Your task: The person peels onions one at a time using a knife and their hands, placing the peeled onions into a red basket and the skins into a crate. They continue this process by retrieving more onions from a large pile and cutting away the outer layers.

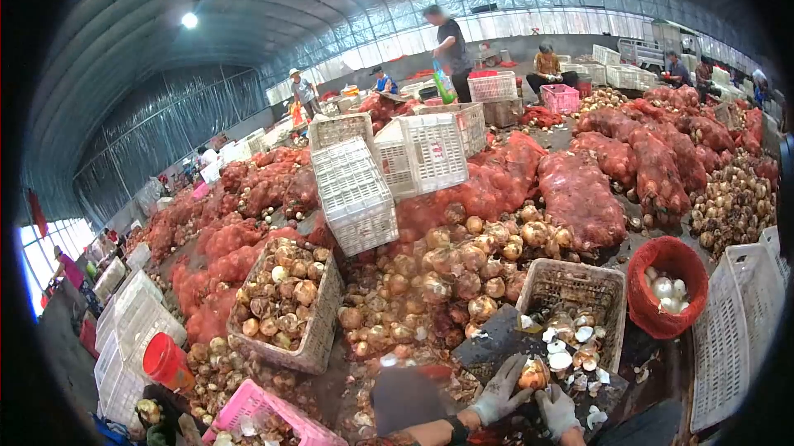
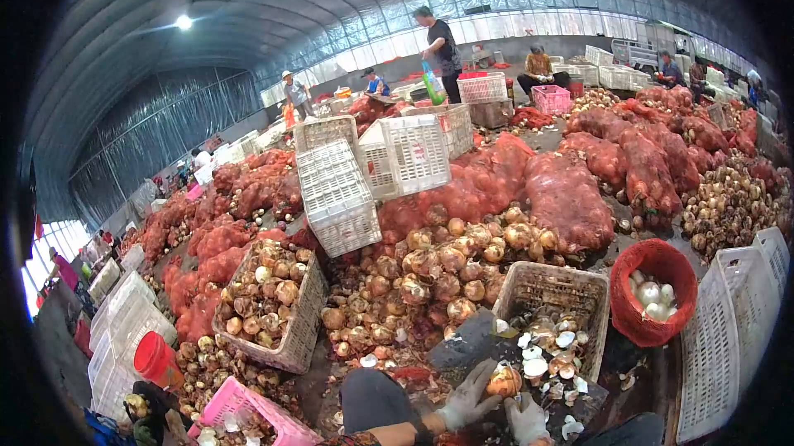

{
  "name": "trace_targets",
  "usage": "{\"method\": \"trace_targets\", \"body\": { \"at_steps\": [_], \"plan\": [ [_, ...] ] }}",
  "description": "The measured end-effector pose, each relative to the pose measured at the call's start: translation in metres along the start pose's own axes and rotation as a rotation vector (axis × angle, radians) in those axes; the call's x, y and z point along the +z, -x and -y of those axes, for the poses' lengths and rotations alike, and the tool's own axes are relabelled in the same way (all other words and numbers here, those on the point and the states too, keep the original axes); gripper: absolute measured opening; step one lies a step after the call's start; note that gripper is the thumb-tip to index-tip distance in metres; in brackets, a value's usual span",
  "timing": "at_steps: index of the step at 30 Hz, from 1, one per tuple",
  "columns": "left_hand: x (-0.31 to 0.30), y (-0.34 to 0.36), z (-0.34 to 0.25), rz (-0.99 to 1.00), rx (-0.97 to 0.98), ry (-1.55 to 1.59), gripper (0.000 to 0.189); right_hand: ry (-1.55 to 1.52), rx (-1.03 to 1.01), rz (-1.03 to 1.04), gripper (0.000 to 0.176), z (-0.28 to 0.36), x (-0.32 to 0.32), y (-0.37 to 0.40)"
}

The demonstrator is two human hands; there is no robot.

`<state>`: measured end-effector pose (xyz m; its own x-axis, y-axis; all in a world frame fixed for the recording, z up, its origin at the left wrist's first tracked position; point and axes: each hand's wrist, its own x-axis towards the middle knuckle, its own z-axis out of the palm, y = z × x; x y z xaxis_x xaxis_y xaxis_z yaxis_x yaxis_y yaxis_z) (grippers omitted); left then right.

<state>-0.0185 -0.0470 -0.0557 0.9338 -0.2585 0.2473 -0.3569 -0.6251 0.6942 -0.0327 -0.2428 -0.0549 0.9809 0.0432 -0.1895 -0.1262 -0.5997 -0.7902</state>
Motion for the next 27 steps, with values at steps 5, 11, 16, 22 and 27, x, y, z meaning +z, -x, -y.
{"method": "trace_targets", "body": {
  "at_steps": [5, 11, 16, 22, 27],
  "plan": [
    [0.001, 0.0, 0.001, -0.038, 0.041, 0.005, 0.075, 0.018, 0.1, 0.04, 0.047, 0.013, -0.008, 0.005],
    [0.0, -0.001, -0.001, -0.042, 0.042, -0.008, 0.075, 0.013, 0.086, 0.005, 0.049, 0.009, -0.004, 0.005],
    [-0.004, -0.001, -0.004, -0.029, 0.052, 0.004, 0.075, -0.015, 0.078, -0.023, 0.047, 0.002, 0.001, 0.004],
    [-0.008, -0.002, -0.007, 0.0, 0.041, -0.018, 0.075, -0.027, 0.073, -0.021, 0.044, 0.0, 0.003, 0.003],
    [-0.002, -0.001, 0.0, -0.022, 0.084, -0.009, 0.075, 0.041, 0.035, -0.037, 0.042, -0.015, 0.011, -0.003]
  ]
}}
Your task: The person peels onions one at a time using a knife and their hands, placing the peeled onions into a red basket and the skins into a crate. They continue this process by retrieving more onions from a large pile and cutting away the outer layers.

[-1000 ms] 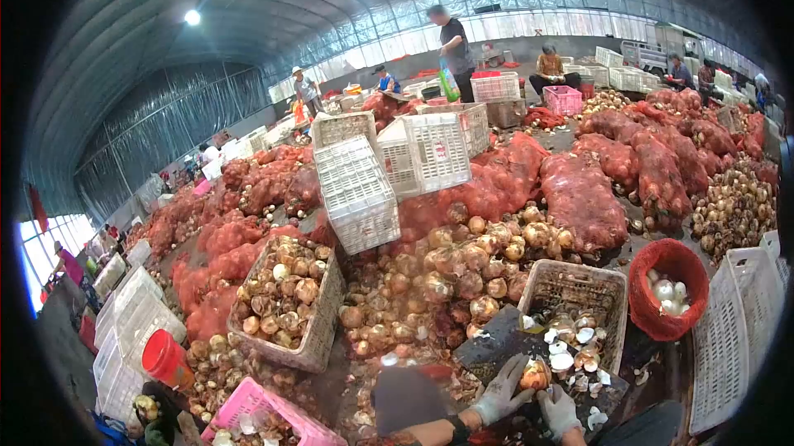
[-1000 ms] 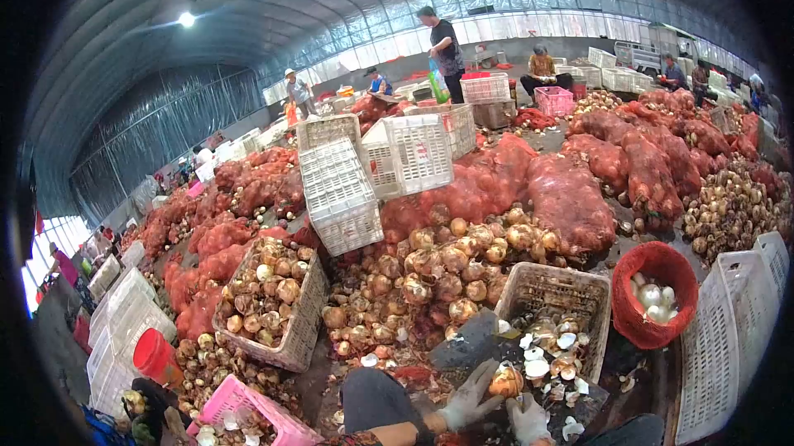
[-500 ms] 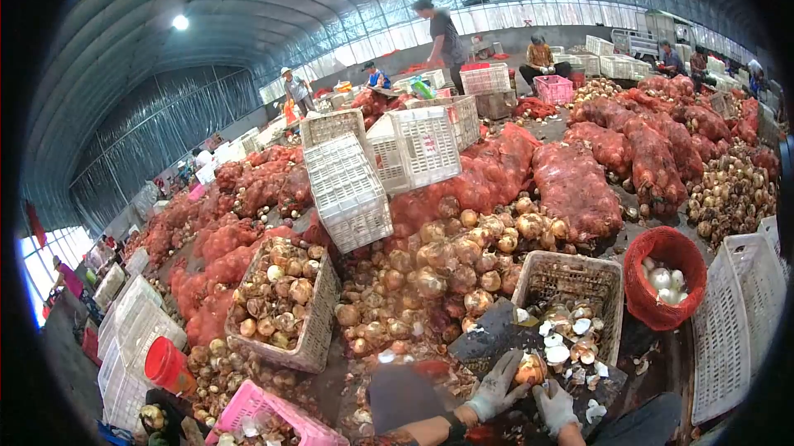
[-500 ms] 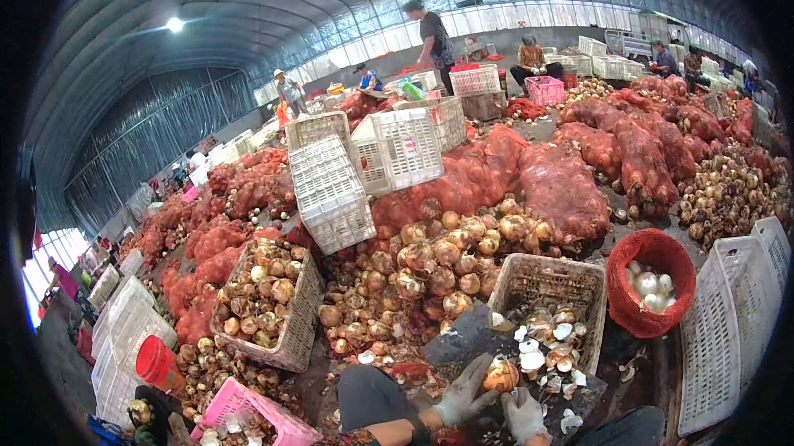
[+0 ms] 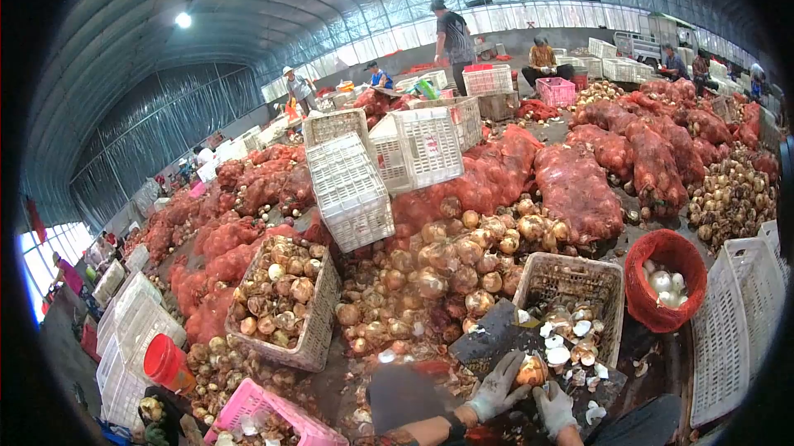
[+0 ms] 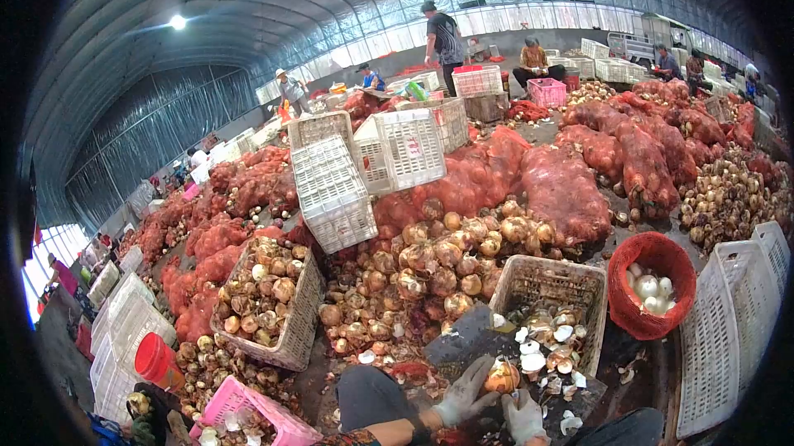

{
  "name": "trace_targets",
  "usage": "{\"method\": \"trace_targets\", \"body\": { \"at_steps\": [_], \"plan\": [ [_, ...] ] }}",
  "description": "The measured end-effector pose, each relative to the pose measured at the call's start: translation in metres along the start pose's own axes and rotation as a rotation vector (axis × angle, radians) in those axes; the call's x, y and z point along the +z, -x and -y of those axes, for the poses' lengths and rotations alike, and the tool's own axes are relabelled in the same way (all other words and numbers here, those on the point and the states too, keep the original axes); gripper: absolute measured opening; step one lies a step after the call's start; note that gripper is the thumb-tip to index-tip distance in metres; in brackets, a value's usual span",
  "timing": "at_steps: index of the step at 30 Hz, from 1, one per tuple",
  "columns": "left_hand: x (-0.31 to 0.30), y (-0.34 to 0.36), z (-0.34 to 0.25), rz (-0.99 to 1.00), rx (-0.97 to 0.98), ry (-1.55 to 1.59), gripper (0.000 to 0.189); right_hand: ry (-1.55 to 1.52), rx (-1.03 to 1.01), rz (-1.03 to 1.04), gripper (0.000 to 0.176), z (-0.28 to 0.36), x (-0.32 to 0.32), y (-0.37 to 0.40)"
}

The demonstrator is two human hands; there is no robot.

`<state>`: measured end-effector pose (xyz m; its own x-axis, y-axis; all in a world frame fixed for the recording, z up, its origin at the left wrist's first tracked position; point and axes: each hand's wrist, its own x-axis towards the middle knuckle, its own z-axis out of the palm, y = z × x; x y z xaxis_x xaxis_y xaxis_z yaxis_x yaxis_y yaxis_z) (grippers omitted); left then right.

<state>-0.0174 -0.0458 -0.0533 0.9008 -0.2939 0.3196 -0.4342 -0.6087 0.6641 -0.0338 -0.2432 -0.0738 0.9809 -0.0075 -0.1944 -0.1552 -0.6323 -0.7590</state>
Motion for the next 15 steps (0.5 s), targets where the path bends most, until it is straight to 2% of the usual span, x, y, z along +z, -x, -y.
{"method": "trace_targets", "body": {
  "at_steps": [9, 15],
  "plan": [
    [-0.003, 0.0, 0.001, 0.039, 0.005, -0.007, 0.071, -0.083, 0.003, 0.026, 0.041, 0.023, -0.014, 0.012],
    [-0.004, 0.001, -0.001, 0.047, -0.005, -0.006, 0.072, -0.1, -0.046, -0.011, 0.039, -0.003, 0.002, 0.004]
  ]
}}
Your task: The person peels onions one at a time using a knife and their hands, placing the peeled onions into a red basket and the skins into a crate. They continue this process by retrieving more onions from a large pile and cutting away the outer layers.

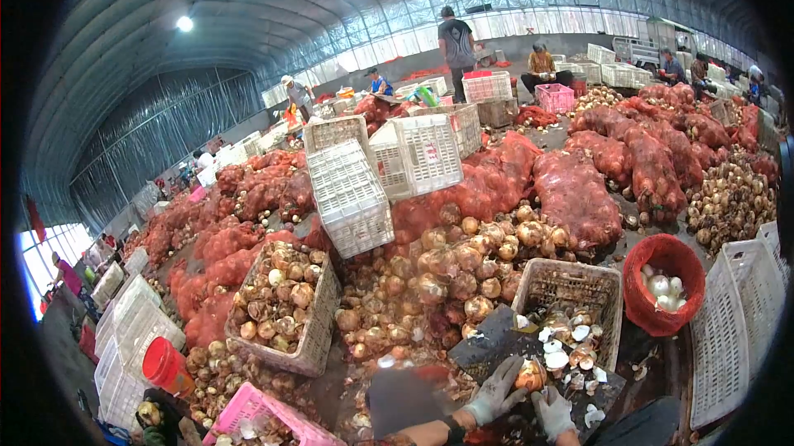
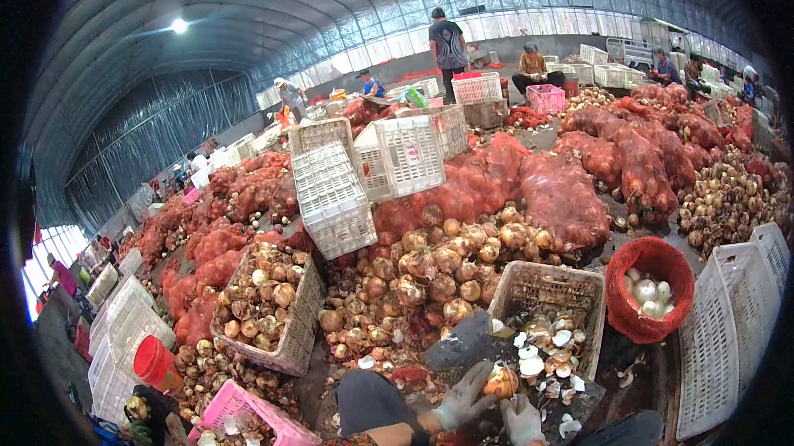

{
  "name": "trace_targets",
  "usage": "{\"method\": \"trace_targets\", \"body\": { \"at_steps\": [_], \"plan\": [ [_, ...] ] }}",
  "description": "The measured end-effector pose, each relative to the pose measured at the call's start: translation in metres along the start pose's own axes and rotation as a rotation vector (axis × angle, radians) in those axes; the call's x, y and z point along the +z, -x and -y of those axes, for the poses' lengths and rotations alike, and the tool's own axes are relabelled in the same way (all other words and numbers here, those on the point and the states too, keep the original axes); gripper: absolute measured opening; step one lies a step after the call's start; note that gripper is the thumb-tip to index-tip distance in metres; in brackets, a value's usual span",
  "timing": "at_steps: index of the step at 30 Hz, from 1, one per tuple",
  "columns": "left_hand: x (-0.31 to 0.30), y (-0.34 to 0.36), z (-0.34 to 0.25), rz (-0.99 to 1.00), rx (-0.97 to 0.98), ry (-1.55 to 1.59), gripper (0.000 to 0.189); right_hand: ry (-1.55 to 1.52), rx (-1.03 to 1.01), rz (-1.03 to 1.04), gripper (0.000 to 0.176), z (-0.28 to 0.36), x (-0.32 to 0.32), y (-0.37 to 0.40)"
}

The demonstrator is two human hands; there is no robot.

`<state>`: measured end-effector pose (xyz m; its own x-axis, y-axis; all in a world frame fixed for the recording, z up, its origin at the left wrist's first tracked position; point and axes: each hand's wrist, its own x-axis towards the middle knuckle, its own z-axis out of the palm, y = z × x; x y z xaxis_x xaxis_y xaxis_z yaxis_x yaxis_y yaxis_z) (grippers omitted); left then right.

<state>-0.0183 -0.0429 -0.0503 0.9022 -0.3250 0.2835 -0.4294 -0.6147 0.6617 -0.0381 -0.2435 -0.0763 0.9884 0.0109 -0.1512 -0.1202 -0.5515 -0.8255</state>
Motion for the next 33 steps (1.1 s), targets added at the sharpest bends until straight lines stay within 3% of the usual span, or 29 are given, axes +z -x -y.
{"method": "trace_targets", "body": {
  "at_steps": [6, 12, 13, 14, 18, 19, 22, 24, 25, 27, 30, 33],
  "plan": [
    [0.01, 0.001, 0.01, -0.033, 0.029, -0.008, 0.071, 0.031, 0.074, 0.02, 0.04, 0.014, -0.007, 0.004],
    [0.004, 0.0, -0.002, -0.053, -0.009, 0.007, 0.074, 0.043, -0.018, -0.03, 0.042, 0.009, -0.005, 0.004],
    [0.005, 0.001, 0.0, -0.054, -0.013, 0.014, 0.076, -0.016, 0.111, 0.075, 0.042, 0.017, -0.01, 0.005],
    [0.006, 0.001, 0.003, -0.065, -0.009, 0.013, 0.076, -0.037, -0.03, -0.01, 0.047, 0.015, -0.009, 0.008],
    [0.014, 0.003, 0.01, -0.116, 0.009, 0.002, 0.074, -0.024, -0.008, 0.034, 0.047, 0.005, -0.01, 0.008],
    [0.011, 0.003, 0.005, -0.107, -0.011, 0.019, 0.074, 0.002, 0.039, 0.049, 0.047, 0.038, -0.026, 0.019],
    [0.014, 0.005, 0.012, -0.114, -0.006, -0.007, 0.074, -0.029, 0.015, 0.078, 0.047, 0.039, -0.029, 0.024],
    [0.013, 0.0, 0.014, -0.075, -0.004, -0.033, 0.075, -0.012, -0.024, 0.102, 0.038, 0.031, -0.028, 0.02],
    [0.013, -0.001, 0.013, -0.086, 0.001, -0.024, 0.075, -0.156, 0.091, 0.171, 0.036, 0.037, -0.033, 0.023],
    [0.01, 0.003, 0.008, -0.073, -0.007, -0.023, 0.075, -0.203, 0.119, 0.12, 0.036, 0.037, -0.038, 0.029],
    [0.009, 0.0, 0.007, -0.08, 0.027, -0.026, 0.074, -0.11, 0.151, 0.014, 0.037, 0.041, -0.042, 0.036],
    [0.003, -0.002, 0.004, -0.054, 0.055, -0.013, 0.074, -0.202, 0.243, 0.129, 0.04, 0.052, -0.051, 0.046]
  ]
}}
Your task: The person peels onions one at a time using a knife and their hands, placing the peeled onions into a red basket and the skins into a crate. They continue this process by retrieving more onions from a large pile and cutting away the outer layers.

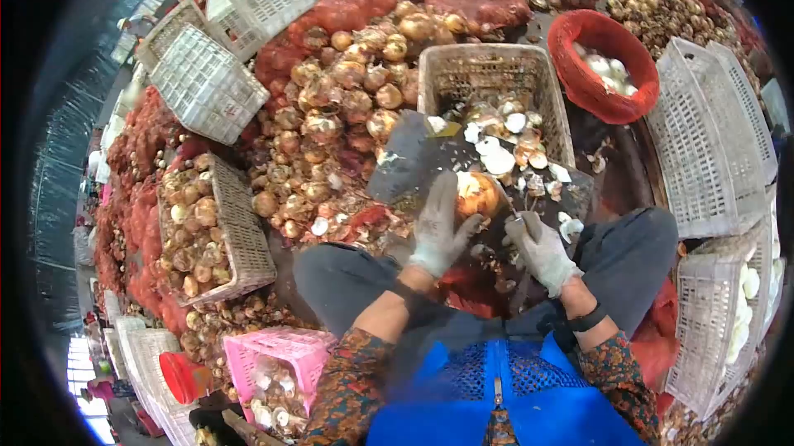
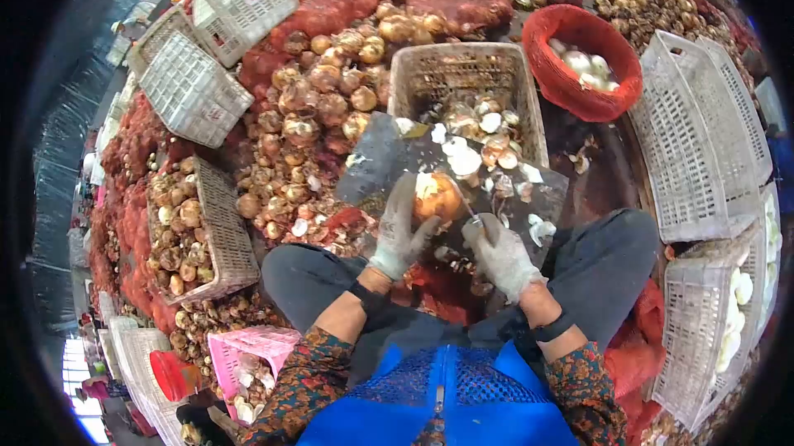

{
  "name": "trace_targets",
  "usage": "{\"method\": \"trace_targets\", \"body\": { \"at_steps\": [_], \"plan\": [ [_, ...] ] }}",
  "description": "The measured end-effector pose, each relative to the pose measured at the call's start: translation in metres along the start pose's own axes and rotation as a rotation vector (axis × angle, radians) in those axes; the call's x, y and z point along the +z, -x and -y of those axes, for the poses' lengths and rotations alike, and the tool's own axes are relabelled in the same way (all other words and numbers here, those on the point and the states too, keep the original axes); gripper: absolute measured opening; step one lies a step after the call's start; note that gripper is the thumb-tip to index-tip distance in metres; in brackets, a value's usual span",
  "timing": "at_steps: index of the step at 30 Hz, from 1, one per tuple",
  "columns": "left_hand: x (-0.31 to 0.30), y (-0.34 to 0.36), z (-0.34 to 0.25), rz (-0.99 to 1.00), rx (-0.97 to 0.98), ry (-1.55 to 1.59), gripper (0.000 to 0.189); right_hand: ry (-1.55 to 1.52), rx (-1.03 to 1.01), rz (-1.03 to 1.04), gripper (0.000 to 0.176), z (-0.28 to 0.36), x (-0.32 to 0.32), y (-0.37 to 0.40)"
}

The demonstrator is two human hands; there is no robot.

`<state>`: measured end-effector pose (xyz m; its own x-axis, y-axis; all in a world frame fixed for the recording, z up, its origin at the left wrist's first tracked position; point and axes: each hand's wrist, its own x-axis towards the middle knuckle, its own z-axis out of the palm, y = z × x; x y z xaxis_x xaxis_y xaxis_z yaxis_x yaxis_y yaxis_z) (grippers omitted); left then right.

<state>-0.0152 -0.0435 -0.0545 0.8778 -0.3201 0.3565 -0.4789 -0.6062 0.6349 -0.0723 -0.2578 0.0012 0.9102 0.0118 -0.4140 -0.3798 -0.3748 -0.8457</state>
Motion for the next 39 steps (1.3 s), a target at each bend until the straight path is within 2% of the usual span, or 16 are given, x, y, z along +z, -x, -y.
{"method": "trace_targets", "body": {
  "at_steps": [6, 9, 11, 13, 15, 16, 19, 25, 28, 31, 32, 34, 36, 39],
  "plan": [
    [0.001, -0.003, 0.0, -0.006, 0.066, -0.007, 0.075, 0.052, 0.03, 0.098, 0.042, 0.012, 0.004, 0.004],
    [0.0, -0.003, 0.0, 0.02, 0.037, -0.017, 0.076, 0.133, -0.048, 0.089, 0.042, 0.018, 0.003, 0.001],
    [0.0, -0.005, 0.0, 0.028, 0.026, -0.014, 0.078, 0.267, -0.24, 0.072, 0.04, 0.009, 0.006, -0.005],
    [0.002, -0.006, 0.001, -0.002, 0.054, -0.032, 0.076, 0.276, -0.245, 0.097, 0.039, 0.008, 0.004, -0.012],
    [0.0, -0.005, 0.002, -0.007, 0.047, -0.018, 0.075, 0.155, -0.065, 0.166, 0.039, 0.015, 0.002, -0.022],
    [-0.002, -0.005, 0.002, 0.03, 0.009, 0.001, 0.075, 0.163, -0.094, 0.158, 0.04, 0.017, 0.001, -0.022],
    [-0.003, -0.004, 0.003, 0.03, 0.013, 0.014, 0.075, 0.102, 0.045, 0.268, 0.042, 0.032, -0.01, -0.015],
    [-0.003, -0.008, 0.008, 0.025, -0.088, 0.08, 0.073, -0.012, -0.021, 0.142, 0.04, -0.001, 0.011, -0.003],
    [-0.009, -0.013, 0.007, 0.028, -0.213, 0.183, 0.08, -0.107, -0.01, 0.122, 0.036, 0.0, 0.023, 0.0],
    [-0.007, -0.017, 0.016, 0.005, -0.254, 0.228, 0.085, -0.04, -0.221, 0.061, 0.035, -0.018, 0.036, -0.006],
    [-0.008, -0.018, 0.016, 0.0, -0.294, 0.253, 0.085, -0.13, -0.012, 0.11, 0.036, -0.009, 0.034, -0.003],
    [-0.009, -0.022, 0.019, -0.023, -0.427, 0.391, 0.085, -0.138, -0.079, 0.097, 0.035, -0.02, 0.044, -0.006],
    [-0.011, -0.024, 0.024, -0.011, -0.473, 0.421, 0.085, -0.12, -0.133, 0.092, 0.033, -0.029, 0.049, -0.011],
    [-0.008, -0.026, 0.031, -0.013, -0.517, 0.443, 0.085, -0.194, -0.039, 0.106, 0.031, -0.033, 0.058, -0.017]
  ]
}}
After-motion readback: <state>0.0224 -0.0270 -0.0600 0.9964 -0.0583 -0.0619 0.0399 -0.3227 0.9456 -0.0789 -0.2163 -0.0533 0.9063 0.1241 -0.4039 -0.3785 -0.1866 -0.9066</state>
